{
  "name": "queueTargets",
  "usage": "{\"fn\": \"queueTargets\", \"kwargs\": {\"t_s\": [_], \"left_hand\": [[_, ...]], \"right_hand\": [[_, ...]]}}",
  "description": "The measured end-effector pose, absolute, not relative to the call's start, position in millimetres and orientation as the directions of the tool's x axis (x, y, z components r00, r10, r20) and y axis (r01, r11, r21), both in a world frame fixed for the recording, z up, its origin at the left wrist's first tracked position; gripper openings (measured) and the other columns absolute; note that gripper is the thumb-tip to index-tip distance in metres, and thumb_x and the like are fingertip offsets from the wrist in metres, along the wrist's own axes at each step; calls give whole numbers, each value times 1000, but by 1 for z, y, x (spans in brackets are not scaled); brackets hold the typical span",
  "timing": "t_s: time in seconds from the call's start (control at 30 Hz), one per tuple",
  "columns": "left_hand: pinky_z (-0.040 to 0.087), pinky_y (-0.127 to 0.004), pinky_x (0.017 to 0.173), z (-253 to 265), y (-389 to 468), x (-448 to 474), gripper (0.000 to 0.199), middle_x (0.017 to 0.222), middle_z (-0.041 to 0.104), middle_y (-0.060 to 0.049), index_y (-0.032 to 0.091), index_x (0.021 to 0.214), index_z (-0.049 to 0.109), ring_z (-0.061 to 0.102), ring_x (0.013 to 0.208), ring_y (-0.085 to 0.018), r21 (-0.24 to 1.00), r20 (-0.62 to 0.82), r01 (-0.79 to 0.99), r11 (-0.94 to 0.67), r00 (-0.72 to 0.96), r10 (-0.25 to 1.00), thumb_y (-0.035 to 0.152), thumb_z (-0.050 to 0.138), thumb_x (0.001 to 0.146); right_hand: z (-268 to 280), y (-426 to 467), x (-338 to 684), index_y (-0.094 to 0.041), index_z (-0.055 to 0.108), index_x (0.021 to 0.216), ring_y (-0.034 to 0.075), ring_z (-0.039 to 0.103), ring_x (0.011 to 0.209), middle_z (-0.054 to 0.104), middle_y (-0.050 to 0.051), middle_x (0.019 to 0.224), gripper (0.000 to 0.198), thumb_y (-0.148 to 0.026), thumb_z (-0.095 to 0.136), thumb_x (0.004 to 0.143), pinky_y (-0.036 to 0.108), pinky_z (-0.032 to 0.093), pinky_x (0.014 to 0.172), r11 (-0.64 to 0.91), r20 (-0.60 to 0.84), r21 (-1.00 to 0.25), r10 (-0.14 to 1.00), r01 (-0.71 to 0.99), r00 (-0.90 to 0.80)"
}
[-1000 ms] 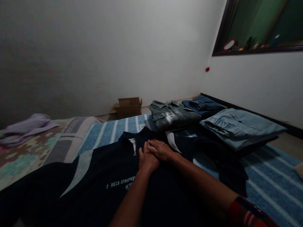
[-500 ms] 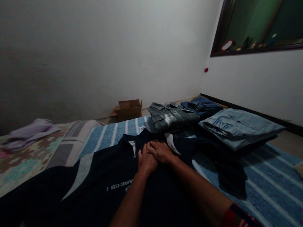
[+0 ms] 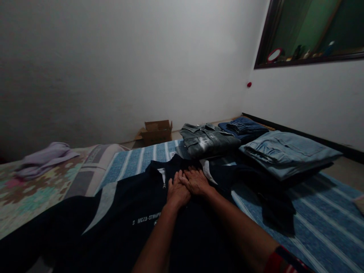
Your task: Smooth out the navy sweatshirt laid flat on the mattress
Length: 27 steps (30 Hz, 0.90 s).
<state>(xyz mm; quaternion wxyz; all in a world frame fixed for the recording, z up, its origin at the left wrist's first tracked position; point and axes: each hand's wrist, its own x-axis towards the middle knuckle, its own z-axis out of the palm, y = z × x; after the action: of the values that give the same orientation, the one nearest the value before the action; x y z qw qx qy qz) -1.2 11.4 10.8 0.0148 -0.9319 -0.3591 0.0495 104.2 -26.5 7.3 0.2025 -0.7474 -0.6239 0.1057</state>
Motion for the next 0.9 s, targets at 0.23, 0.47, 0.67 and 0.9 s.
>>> {"fn": "queueTargets", "kwargs": {"t_s": [0.23, 0.47, 0.67, 0.9], "left_hand": [[18, -52, 106, 12, 15, -1, 60, 151, 19, -13, 15, 144, 23, 6, 140, -30, -81, -102, 650, -756, 749, 655, 30, 32, 87], [18, -50, 107, 22, 11, -18, 60, 150, 22, -16, 11, 141, 32, 12, 139, -30, -77, -132, 606, -792, 781, 611, 39, 31, 88], [18, -45, 109, 19, 7, -25, 65, 149, 21, -17, 6, 140, 30, 14, 139, -27, -39, -64, 646, -763, 760, 647, 46, 27, 90], [17, -43, 110, 20, -5, -38, 60, 148, 26, -18, 3, 138, 35, 18, 138, -27, -112, 1, 688, -717, 722, 692, 37, 30, 89]], "right_hand": [[9, -26, 107, -9, 43, 133, 27, 24, 135, 36, 19, 143, 68, -56, 15, 92, 45, 14, 107, -139, 81, -406, 979, 903, 187], [8, -34, 108, -6, 37, 137, 28, 18, 137, 28, 21, 146, 73, -59, 18, 91, 45, 13, 108, -128, 67, -396, 984, 909, 167], [9, -37, 112, -4, 36, 137, 29, 18, 137, 29, 22, 146, 72, -57, 17, 92, 45, 14, 108, -103, 74, -387, 987, 916, 142], [13, -46, 97, -3, 33, 138, 28, 14, 138, 25, 22, 147, 72, -56, 21, 92, 44, 10, 110, -107, 92, -374, 984, 921, 152]]}}
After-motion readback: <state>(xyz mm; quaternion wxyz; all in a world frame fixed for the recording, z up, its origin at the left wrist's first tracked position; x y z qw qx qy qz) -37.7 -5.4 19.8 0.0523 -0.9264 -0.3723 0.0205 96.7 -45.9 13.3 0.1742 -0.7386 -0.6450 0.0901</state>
